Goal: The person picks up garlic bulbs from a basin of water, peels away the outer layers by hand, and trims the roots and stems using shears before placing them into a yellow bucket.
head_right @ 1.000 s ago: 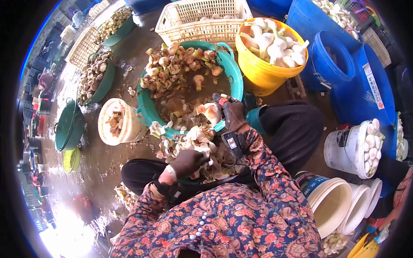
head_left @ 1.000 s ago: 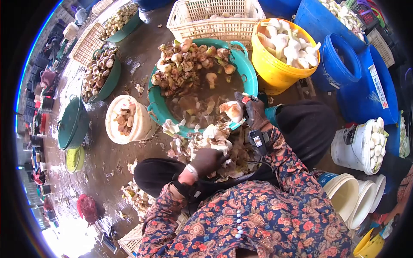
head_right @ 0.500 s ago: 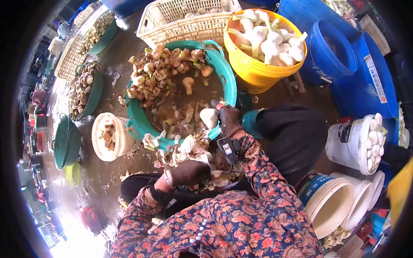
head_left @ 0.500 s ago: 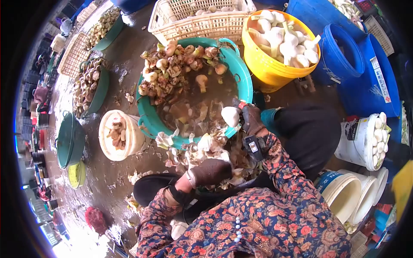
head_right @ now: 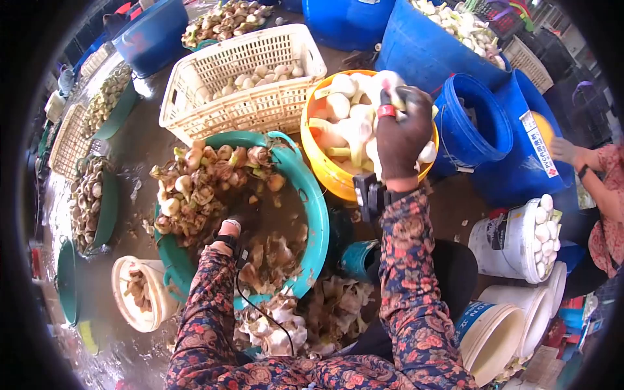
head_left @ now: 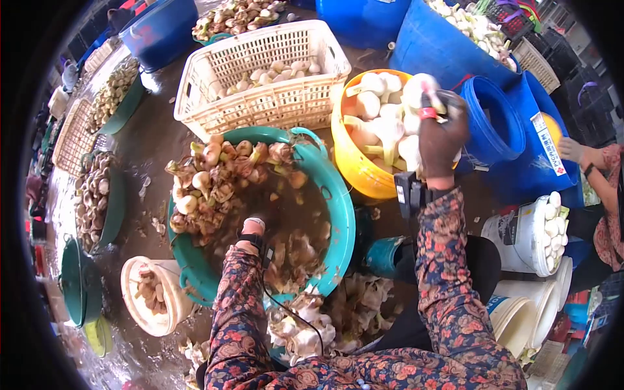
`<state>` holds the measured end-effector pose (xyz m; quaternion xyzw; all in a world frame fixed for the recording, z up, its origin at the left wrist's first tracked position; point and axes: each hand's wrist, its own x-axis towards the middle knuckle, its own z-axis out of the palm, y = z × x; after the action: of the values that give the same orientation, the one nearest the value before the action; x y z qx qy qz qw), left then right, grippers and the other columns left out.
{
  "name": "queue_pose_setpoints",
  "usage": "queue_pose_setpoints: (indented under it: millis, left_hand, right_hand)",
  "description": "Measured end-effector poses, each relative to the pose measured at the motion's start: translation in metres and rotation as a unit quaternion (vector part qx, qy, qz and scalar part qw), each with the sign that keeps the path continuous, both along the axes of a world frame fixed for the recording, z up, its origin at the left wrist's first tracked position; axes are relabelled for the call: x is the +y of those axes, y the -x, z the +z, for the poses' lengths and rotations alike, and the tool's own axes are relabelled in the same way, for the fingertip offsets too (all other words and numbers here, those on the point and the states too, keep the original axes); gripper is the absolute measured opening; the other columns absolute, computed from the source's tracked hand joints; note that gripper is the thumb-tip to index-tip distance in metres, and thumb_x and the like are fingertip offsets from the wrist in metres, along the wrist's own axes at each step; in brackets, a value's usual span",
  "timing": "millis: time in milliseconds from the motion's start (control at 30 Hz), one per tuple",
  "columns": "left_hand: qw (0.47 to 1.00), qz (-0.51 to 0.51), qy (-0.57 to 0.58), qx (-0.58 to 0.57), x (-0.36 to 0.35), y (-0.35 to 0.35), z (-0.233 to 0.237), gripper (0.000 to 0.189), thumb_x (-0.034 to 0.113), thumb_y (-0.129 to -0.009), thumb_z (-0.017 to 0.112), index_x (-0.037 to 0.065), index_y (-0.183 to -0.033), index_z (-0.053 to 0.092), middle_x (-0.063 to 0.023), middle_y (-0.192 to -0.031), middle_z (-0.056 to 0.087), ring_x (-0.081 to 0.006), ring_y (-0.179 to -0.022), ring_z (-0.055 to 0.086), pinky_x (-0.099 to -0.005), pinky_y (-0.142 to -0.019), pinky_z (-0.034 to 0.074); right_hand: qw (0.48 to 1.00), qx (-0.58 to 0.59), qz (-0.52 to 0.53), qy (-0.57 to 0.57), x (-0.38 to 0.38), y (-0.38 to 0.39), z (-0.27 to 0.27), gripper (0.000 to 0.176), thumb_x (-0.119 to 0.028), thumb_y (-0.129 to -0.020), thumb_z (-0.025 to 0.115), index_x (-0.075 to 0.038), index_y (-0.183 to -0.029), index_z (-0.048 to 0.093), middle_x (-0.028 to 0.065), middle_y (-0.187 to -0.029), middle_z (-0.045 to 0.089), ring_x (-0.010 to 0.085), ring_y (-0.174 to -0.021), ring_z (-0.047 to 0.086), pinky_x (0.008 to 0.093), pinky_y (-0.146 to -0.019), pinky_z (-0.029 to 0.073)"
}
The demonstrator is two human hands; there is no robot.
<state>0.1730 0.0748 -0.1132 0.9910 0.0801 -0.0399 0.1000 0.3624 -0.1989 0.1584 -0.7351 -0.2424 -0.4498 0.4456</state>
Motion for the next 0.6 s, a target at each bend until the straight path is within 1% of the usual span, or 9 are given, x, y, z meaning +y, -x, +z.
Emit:
queue_pose_setpoints:
  millis: [67, 133, 200, 267, 333, 400, 467, 533, 600]
  left_hand:
    - [0.998, -0.029, -0.056, -0.004, 0.011, -0.008, -0.032, 0.065, 0.025, -0.064, 0.069, 0.020, -0.125, 0.046, -0.0158, -0.128, 0.043, -0.0349, -0.119, 0.039, -0.0426, -0.097, 0.035]
    - [0.992, -0.088, -0.010, -0.092, 0.050, -0.005, -0.110, 0.061, 0.031, -0.067, 0.071, 0.015, -0.122, 0.051, -0.0150, -0.122, 0.050, -0.0283, -0.111, 0.049, -0.0384, -0.091, 0.041]
    - [0.998, -0.014, 0.041, -0.042, 0.049, 0.017, -0.096, 0.059, 0.033, -0.067, 0.071, 0.014, -0.120, 0.052, -0.0147, -0.119, 0.052, -0.0268, -0.108, 0.051, -0.0375, -0.089, 0.042]
    - [0.981, 0.110, 0.148, 0.052, 0.031, 0.045, -0.066, 0.057, 0.036, -0.068, 0.071, 0.011, -0.117, 0.054, -0.0142, -0.113, 0.056, -0.0238, -0.101, 0.054, -0.0357, -0.085, 0.044]
    - [0.927, 0.233, 0.258, 0.141, 0.002, 0.071, -0.037, 0.056, 0.039, -0.069, 0.071, 0.008, -0.113, 0.057, -0.0138, -0.107, 0.060, -0.0208, -0.094, 0.058, -0.0338, -0.081, 0.047]
    - [0.891, 0.241, 0.331, 0.195, -0.014, 0.089, -0.003, 0.059, 0.043, -0.067, 0.072, 0.004, -0.109, 0.059, -0.0132, -0.102, 0.061, -0.0201, -0.089, 0.058, -0.0328, -0.078, 0.048]
    - [0.848, 0.252, 0.401, 0.237, -0.028, 0.114, 0.013, 0.062, 0.047, -0.066, 0.073, 0.001, -0.106, 0.060, -0.0127, -0.097, 0.063, -0.0194, -0.085, 0.059, -0.0317, -0.075, 0.048]
    - [0.834, 0.182, 0.500, 0.143, -0.046, 0.125, 0.027, 0.069, 0.046, -0.064, 0.075, -0.001, -0.111, 0.057, -0.0150, -0.106, 0.061, -0.0196, -0.093, 0.058, -0.0305, -0.080, 0.047]
    - [0.879, 0.143, 0.442, 0.103, -0.066, 0.133, 0.017, 0.072, 0.036, -0.066, 0.075, -0.001, -0.121, 0.048, -0.0155, -0.116, 0.056, -0.0223, -0.106, 0.053, -0.0308, -0.092, 0.041]
  right_hand:
    - [0.927, 0.207, -0.111, 0.291, -0.005, -0.009, -0.006, 0.026, -0.013, -0.071, 0.064, 0.000, -0.093, 0.060, 0.0189, -0.094, 0.060, 0.0350, -0.089, 0.057, 0.0394, -0.078, 0.045]
    - [0.953, 0.200, -0.067, 0.218, 0.001, 0.009, -0.004, 0.027, -0.018, -0.073, 0.063, 0.002, -0.091, 0.062, 0.0217, -0.089, 0.061, 0.0365, -0.087, 0.058, 0.0424, -0.077, 0.045]
    - [0.983, 0.099, -0.046, 0.147, 0.010, 0.053, 0.010, 0.028, -0.021, -0.076, 0.065, 0.004, -0.090, 0.061, 0.0224, -0.087, 0.061, 0.0360, -0.085, 0.059, 0.0411, -0.075, 0.045]
    - [0.965, 0.244, 0.095, 0.022, 0.021, 0.107, 0.008, 0.027, -0.024, -0.079, 0.066, 0.001, -0.087, 0.062, 0.0194, -0.082, 0.063, 0.0335, -0.080, 0.061, 0.0397, -0.070, 0.046]
    - [0.931, 0.338, 0.124, 0.053, 0.029, 0.151, -0.012, 0.031, -0.032, -0.082, 0.063, -0.002, -0.084, 0.063, 0.0186, -0.073, 0.062, 0.0354, -0.072, 0.061, 0.0397, -0.063, 0.047]
    - [0.876, 0.401, 0.155, 0.218, 0.026, 0.172, -0.047, 0.035, -0.039, -0.083, 0.059, -0.005, -0.079, 0.063, 0.0191, -0.067, 0.060, 0.0382, -0.068, 0.059, 0.0417, -0.058, 0.046]
    - [0.853, 0.446, 0.191, 0.192, 0.025, 0.198, -0.068, 0.041, -0.044, -0.083, 0.057, -0.004, -0.074, 0.062, 0.0213, -0.067, 0.058, 0.0409, -0.070, 0.057, 0.0433, -0.057, 0.045]
    - [0.828, 0.483, 0.193, 0.209, 0.018, 0.217, -0.071, 0.040, -0.043, -0.084, 0.057, -0.005, -0.072, 0.061, 0.0213, -0.067, 0.058, 0.0410, -0.070, 0.057, 0.0450, -0.057, 0.044]
    - [0.820, 0.487, 0.193, 0.229, 0.005, 0.234, -0.073, 0.039, -0.042, -0.083, 0.057, -0.004, -0.071, 0.060, 0.0220, -0.067, 0.058, 0.0416, -0.071, 0.057, 0.0454, -0.058, 0.044]
